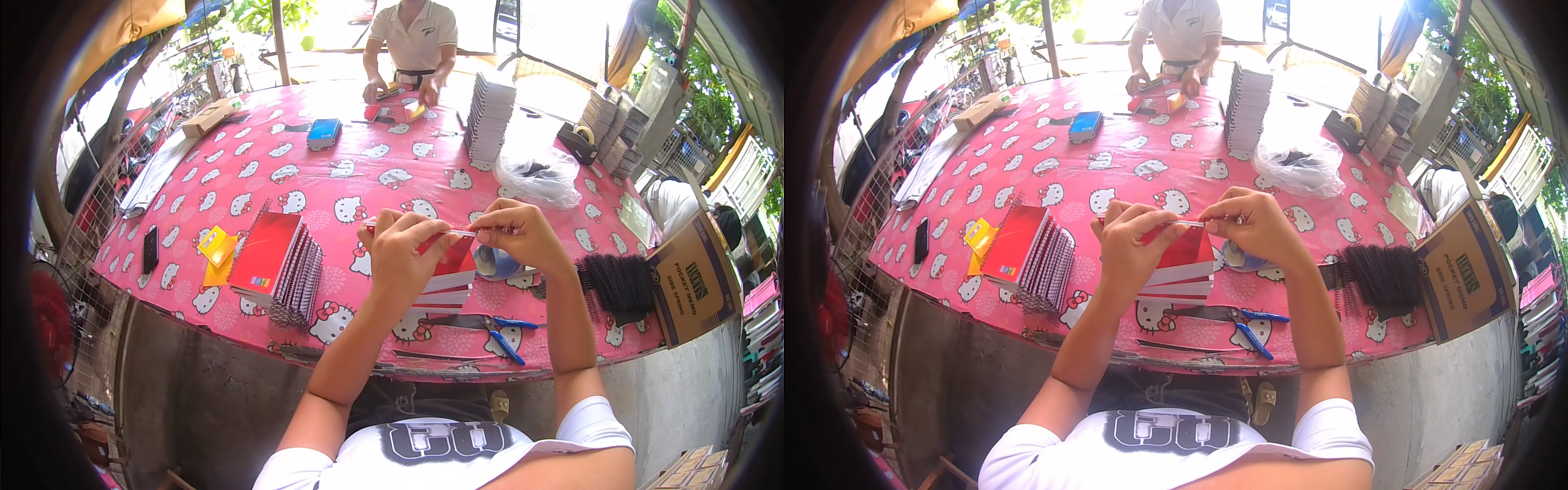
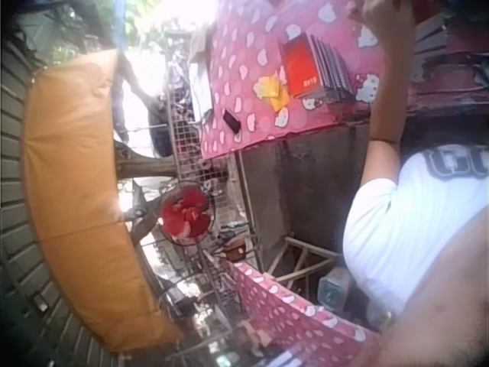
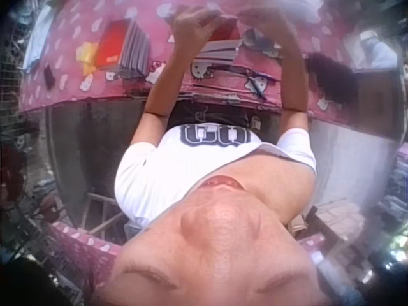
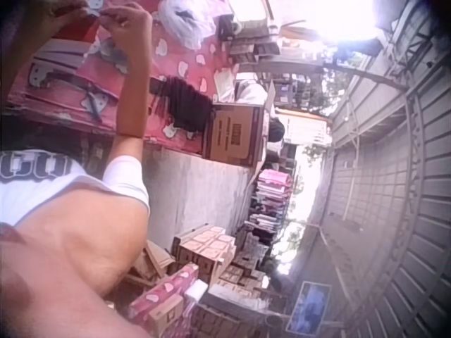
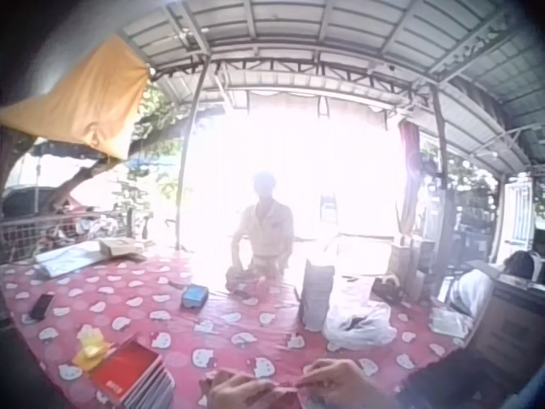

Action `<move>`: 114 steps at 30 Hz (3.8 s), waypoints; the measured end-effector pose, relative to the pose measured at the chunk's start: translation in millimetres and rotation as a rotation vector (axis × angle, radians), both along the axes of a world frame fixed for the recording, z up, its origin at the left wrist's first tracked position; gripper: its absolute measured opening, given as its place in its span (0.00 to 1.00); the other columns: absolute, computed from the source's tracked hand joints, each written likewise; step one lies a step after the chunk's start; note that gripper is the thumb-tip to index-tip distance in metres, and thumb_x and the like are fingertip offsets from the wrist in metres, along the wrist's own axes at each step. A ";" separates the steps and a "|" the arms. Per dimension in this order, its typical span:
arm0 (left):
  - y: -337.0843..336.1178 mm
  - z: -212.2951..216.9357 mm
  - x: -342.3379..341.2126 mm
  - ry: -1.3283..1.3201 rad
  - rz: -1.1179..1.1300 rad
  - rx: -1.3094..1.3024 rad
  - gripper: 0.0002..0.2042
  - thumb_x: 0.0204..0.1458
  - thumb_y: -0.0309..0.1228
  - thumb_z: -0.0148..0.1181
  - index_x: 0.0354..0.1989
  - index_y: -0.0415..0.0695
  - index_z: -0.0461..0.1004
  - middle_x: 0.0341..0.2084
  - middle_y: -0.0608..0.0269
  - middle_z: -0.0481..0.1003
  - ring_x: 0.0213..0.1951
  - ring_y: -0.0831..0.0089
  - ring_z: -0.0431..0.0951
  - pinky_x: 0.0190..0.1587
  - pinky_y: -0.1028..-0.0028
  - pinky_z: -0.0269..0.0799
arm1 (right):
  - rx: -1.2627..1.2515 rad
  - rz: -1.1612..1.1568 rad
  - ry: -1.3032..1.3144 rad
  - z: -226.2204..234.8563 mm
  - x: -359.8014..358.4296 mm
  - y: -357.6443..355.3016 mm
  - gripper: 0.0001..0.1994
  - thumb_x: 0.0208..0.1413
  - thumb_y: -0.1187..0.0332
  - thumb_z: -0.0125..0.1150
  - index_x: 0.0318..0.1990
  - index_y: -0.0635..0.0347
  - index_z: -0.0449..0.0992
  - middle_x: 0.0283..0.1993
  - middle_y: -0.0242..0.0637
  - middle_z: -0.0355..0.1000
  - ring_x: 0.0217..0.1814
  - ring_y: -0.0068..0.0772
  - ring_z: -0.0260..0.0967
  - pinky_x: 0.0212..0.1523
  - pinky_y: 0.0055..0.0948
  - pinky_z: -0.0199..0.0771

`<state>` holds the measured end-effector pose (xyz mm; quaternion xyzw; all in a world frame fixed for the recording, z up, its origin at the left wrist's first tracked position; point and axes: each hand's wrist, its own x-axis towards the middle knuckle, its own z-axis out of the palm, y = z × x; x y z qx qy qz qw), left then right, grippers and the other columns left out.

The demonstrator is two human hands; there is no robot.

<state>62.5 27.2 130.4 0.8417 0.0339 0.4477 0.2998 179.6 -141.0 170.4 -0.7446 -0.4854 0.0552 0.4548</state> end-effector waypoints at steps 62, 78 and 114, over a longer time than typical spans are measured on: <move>4.2 -5.7 0.3 -0.007 0.010 0.023 0.06 0.42 0.35 0.67 0.30 0.54 0.80 0.25 0.76 0.76 0.33 0.74 0.69 0.45 0.69 0.54 | 0.116 -0.311 -0.340 -9.9 -44.2 33.7 0.03 0.47 0.76 0.61 0.30 0.64 0.73 0.29 0.41 0.70 0.31 0.41 0.70 0.32 0.35 0.69; 11.8 14.7 -1.8 0.036 -0.107 -0.042 0.12 0.37 0.35 0.72 0.33 0.51 0.80 0.27 0.72 0.78 0.34 0.73 0.71 0.47 0.68 0.61 | -0.203 -0.402 -0.049 -142.1 63.2 -88.8 0.38 0.33 0.61 0.76 0.55 0.59 0.65 0.47 0.44 0.72 0.46 0.46 0.72 0.45 0.38 0.71; 29.0 -10.4 0.3 0.135 -0.251 -0.596 0.22 0.40 0.29 0.72 0.44 0.39 0.71 0.38 0.62 0.74 0.39 0.76 0.75 0.38 0.76 0.71 | -0.072 -0.076 -0.167 -7.1 62.8 6.6 0.20 0.33 0.80 0.61 0.42 0.64 0.74 0.34 0.37 0.75 0.37 0.29 0.71 0.38 0.28 0.71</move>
